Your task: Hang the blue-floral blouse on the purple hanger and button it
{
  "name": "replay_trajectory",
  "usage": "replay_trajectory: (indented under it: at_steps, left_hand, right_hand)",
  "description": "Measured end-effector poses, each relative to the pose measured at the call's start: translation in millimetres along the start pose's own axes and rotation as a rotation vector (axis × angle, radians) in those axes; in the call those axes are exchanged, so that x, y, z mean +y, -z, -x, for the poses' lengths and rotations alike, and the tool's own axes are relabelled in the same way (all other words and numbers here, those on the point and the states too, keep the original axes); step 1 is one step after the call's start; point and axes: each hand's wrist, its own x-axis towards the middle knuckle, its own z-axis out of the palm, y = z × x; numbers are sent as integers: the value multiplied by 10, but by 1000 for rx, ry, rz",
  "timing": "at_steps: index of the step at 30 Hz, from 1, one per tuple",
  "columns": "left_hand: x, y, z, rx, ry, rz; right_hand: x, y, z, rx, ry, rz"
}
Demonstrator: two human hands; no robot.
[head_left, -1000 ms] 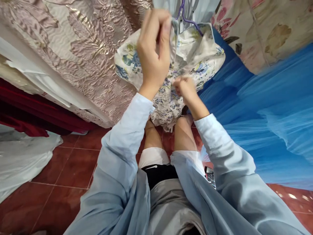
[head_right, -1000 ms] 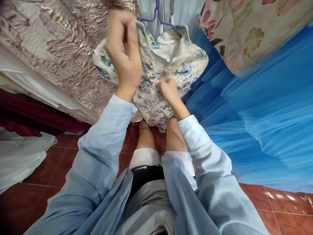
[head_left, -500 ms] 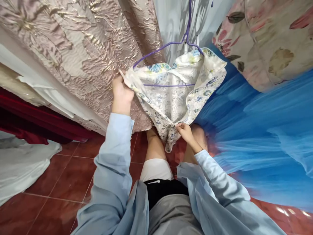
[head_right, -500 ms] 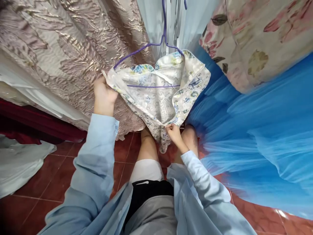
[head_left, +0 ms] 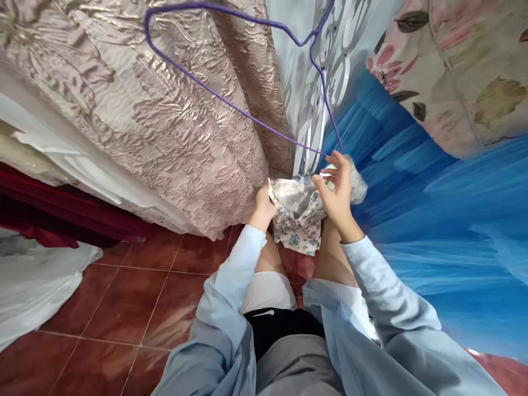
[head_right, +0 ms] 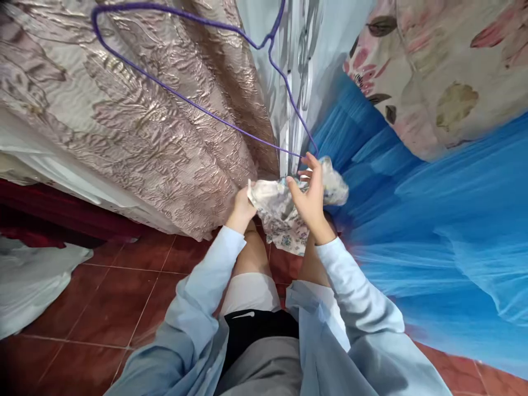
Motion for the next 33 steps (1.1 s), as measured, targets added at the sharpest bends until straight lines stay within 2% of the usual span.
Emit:
replay_trajectory:
  at_steps: [1,3,7,8,10,12,13,15,17,20,22,23,28,31,33]
  left_hand:
    - [-64,-14,109,-32,-7,-13]
    - [-123,-74,350,-166,-114,-97]
    - [-19,-263,758,-443,-548,-602]
    - [29,-310,822,-466,-674,-749]
    - [114,-388,911,-447,-875,-982]
    - [160,-442,959,-422,-961,-1096]
    - [166,-459,971,-442,-953,-1102]
    - [150,-466,978,-543,-814,-1025]
    - [112,-433,970,-652,-549,-891]
    - [52,-323,977,-790,-80,-726]
    - [33,-230,1019,-879,138,-674]
    - [34,-184,1048,-900,195,-666]
    - [84,-53,1182,-852,246,-708]
    - [74,-136,1267,-768,157,-649]
    - [56,-234,1339,-773,158,-602]
  right_hand:
    - [19,20,10,-22,-29,5]
    - [20,50,101,-100,-137,13]
    - [-152,133,348,-453,-371,-152]
    - [-217,170,378,-524,-404,-239]
    - [-340,256,383,-584,-442,-388]
    - [-426,337,337,-611,-461,-443]
    - [-454,371,308,-639,-470,-442]
    - [-486,426,257,-713,-493,-422]
    - [-514,494,214,-755,-495,-408]
    - [-583,695,122,-747,-433,-386]
    - [-637,902,26,-718,-350,-302]
    - [-660,1016,-28,-689,-296,-231]
    - [-712,1481,-247,-377,37,95]
    - [-673,1580,-348,-261,186,162]
    - [-596,1595,-453,-119,267,137]
